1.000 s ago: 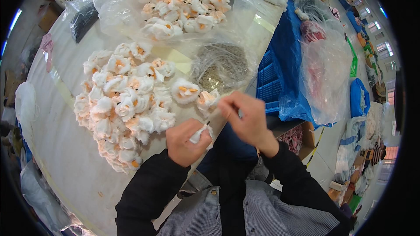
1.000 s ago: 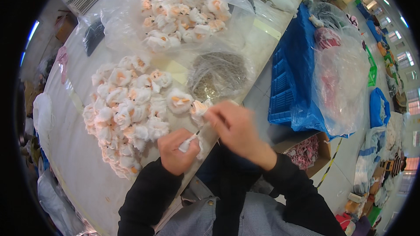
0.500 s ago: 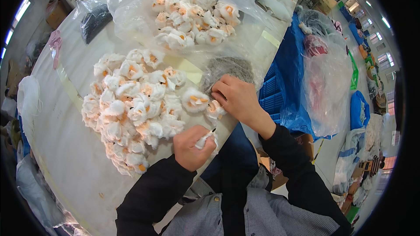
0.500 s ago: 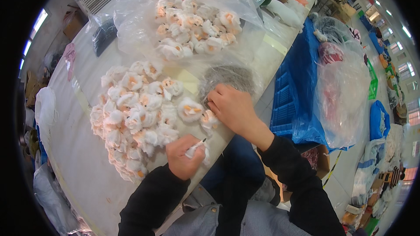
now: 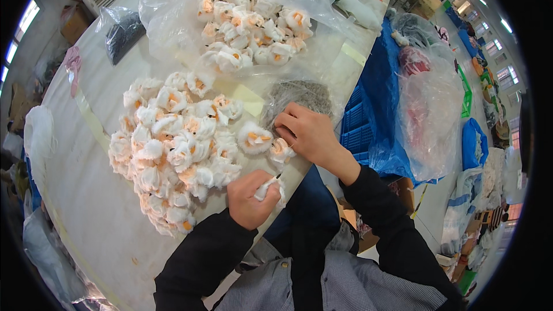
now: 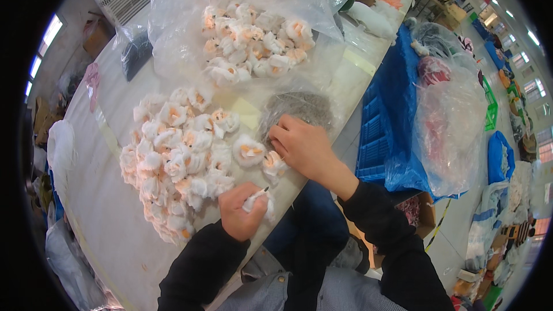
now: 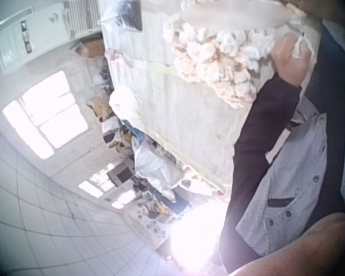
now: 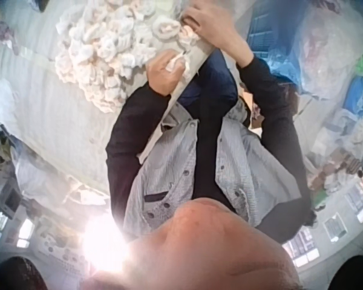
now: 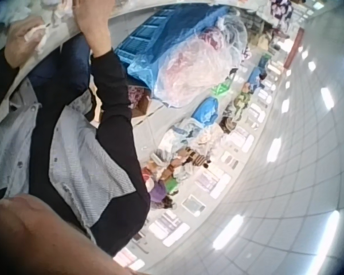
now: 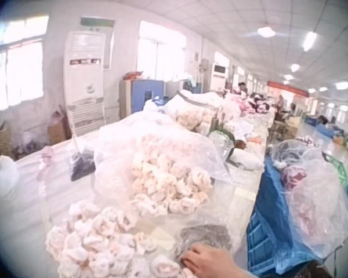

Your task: The person repeatedly picks small white stuffed duck toys from a pile on the table, inserts small metallic fasteners into each one, and places the finished items into a clear plastic bag. The process is repeated continuously throughout the clip.

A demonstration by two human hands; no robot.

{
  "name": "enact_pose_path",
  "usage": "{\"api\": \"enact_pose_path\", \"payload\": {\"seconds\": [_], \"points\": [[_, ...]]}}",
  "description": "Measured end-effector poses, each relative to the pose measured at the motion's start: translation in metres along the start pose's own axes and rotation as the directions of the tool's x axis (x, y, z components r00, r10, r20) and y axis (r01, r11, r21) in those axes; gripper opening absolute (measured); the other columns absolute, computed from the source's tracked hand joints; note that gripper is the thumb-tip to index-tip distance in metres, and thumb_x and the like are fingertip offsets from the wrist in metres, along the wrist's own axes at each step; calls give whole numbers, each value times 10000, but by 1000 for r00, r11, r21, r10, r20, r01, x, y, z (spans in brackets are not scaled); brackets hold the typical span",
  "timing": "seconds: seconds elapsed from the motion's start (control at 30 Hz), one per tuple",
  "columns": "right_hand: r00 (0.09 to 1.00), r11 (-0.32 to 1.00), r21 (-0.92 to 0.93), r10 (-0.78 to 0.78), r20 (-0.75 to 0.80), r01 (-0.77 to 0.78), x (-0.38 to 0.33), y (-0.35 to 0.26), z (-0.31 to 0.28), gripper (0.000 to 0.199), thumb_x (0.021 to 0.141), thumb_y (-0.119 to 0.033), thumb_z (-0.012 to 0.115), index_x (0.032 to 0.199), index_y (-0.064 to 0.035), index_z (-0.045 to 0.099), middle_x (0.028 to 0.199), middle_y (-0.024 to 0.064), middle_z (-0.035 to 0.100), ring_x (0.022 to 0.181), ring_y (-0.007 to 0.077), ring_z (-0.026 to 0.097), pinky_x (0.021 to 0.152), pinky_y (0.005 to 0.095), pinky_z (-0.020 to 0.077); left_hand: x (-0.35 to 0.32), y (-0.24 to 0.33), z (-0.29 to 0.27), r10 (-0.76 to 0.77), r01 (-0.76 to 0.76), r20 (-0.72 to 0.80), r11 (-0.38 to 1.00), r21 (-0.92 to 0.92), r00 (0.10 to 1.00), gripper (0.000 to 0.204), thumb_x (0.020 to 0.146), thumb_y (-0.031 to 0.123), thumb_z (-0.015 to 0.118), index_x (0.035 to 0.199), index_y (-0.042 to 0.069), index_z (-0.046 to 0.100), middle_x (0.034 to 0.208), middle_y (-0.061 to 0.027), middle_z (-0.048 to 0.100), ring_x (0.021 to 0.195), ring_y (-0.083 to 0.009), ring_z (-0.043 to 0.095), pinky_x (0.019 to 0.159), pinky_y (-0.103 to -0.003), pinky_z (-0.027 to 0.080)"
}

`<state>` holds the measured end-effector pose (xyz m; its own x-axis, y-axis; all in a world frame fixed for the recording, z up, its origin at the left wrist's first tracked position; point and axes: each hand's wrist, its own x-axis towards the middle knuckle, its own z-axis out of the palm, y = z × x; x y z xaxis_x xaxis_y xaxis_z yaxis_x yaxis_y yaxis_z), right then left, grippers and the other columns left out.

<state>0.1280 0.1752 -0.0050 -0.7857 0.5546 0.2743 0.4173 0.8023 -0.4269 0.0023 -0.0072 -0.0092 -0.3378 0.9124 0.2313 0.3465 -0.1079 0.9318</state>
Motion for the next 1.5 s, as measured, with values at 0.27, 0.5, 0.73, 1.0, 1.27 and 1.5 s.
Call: {"api": "enact_pose_path", "payload": {"seconds": [0.27,0.5,0.73,1.0,1.27,1.5], "points": [[977,990,138,25,-210,5,-7,2,-2,96,902,-54,745,959,-33,670,904,91,656,774,255,690,679,337,545,-1,-1,0,-27,28,8,999,-25,1000,43,844,43,693,838,2,682,729,-155,632,608,-316,634,583,-371,500],[992,853,509,124,14,-114,-39,-40,-27,123,922,-28,741,1039,-12,708,910,103,697,777,193,680,712,298,538,-1,-2,1,-27,27,1,999,-44,1000,47,843,49,700,855,4,692,731,-152,634,609,-306,637,584,-365,502],[999,836,549,23,-31,-2,-48,-48,-18,177,874,21,746,1039,-25,705,939,98,687,795,202,689,708,300,540,1,1,0,-19,19,5,999,-41,1000,53,843,48,703,872,3,698,738,-151,642,607,-295,638,588,-357,505],[997,854,516,-41,-58,65,-51,-45,-21,200,841,26,761,1030,-35,742,984,95,714,781,195,696,666,288,547,0,-1,0,-30,30,4,998,-61,1000,62,848,43,696,892,-2,703,742,-145,645,611,-266,643,584,-348,497],[1000,814,580,0,-15,9,-54,-48,-24,190,867,11,762,1054,-23,749,990,99,715,790,176,696,683,265,549,0,0,-1,-42,43,25,998,-56,999,63,852,50,695,888,-1,703,748,-146,646,618,-275,642,588,-350,496],[936,396,848,139,324,-352,-60,-43,-25,96,990,-46,700,1070,1,726,978,33,704,853,81,661,715,217,530,-2,-3,-1,-75,77,29,994,-72,997,70,860,59,692,893,-2,705,754,-149,654,629,-279,649,593,-354,498]]}}
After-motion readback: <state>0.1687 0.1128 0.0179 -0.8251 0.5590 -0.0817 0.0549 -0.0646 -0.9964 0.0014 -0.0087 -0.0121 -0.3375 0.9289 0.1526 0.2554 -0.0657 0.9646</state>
